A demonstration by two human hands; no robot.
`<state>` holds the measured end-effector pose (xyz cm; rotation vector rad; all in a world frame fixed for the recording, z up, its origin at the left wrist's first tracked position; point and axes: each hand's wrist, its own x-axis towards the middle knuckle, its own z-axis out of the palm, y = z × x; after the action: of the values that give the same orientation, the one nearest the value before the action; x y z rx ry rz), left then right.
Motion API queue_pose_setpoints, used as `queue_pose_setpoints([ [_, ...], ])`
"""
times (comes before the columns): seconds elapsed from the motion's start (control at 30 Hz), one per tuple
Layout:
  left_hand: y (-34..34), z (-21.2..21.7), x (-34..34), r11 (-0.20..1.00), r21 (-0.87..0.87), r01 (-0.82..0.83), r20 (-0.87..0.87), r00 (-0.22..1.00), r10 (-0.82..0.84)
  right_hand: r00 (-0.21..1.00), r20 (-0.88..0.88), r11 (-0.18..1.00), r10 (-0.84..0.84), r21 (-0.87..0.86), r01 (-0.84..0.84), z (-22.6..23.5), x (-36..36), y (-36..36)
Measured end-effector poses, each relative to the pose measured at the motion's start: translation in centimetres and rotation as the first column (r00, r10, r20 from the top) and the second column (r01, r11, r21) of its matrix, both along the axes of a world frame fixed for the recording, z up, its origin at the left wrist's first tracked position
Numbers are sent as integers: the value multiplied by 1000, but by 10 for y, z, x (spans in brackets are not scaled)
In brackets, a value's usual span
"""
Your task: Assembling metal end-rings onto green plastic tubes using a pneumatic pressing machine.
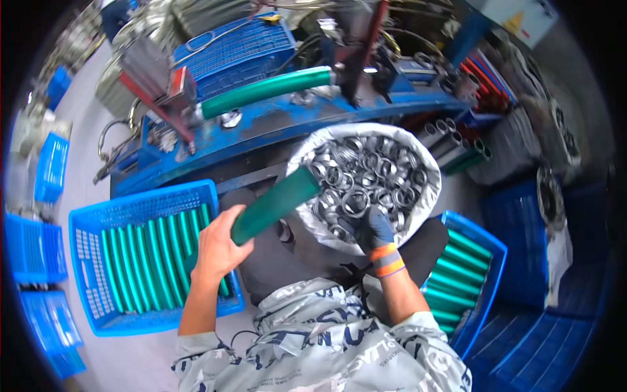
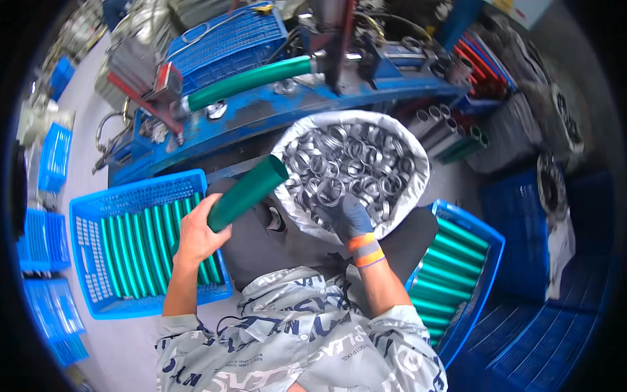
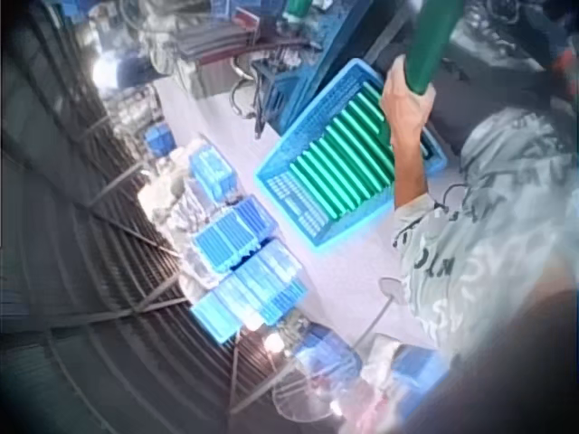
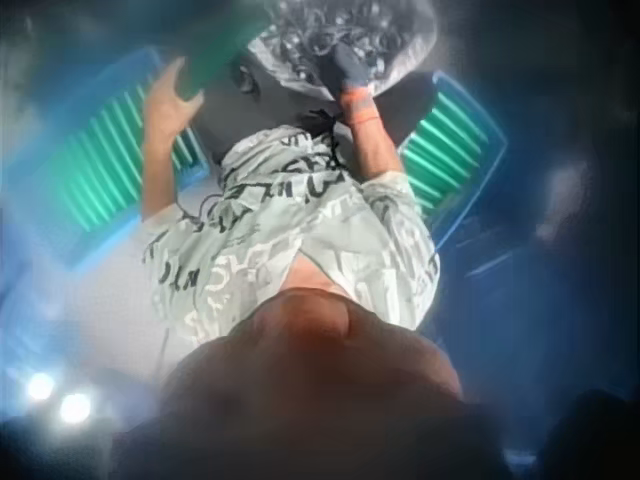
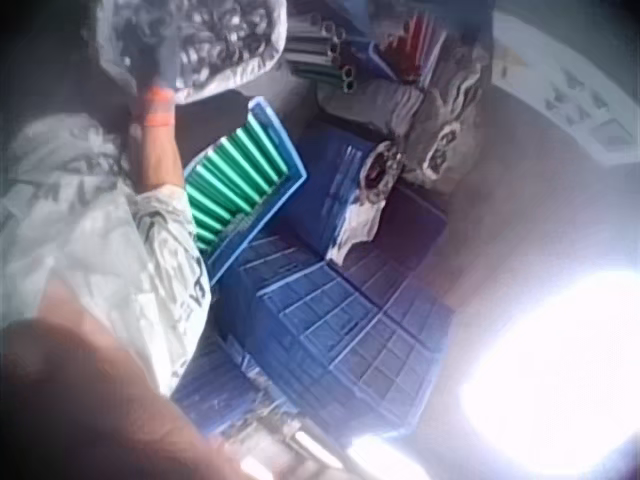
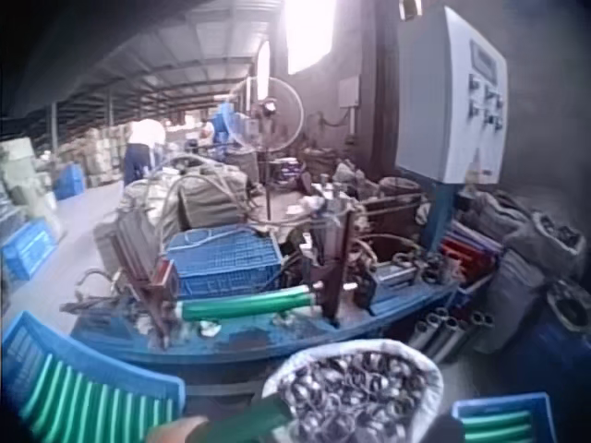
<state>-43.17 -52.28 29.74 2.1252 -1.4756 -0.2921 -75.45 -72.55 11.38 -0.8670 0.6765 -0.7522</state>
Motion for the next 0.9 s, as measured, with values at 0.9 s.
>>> queue_pose_setpoints([
  [0.9, -24, 2, -54, 974, 136, 182, 16, 982, -186, 937, -349, 790, -30, -582, -192, 86, -64, -68],
])
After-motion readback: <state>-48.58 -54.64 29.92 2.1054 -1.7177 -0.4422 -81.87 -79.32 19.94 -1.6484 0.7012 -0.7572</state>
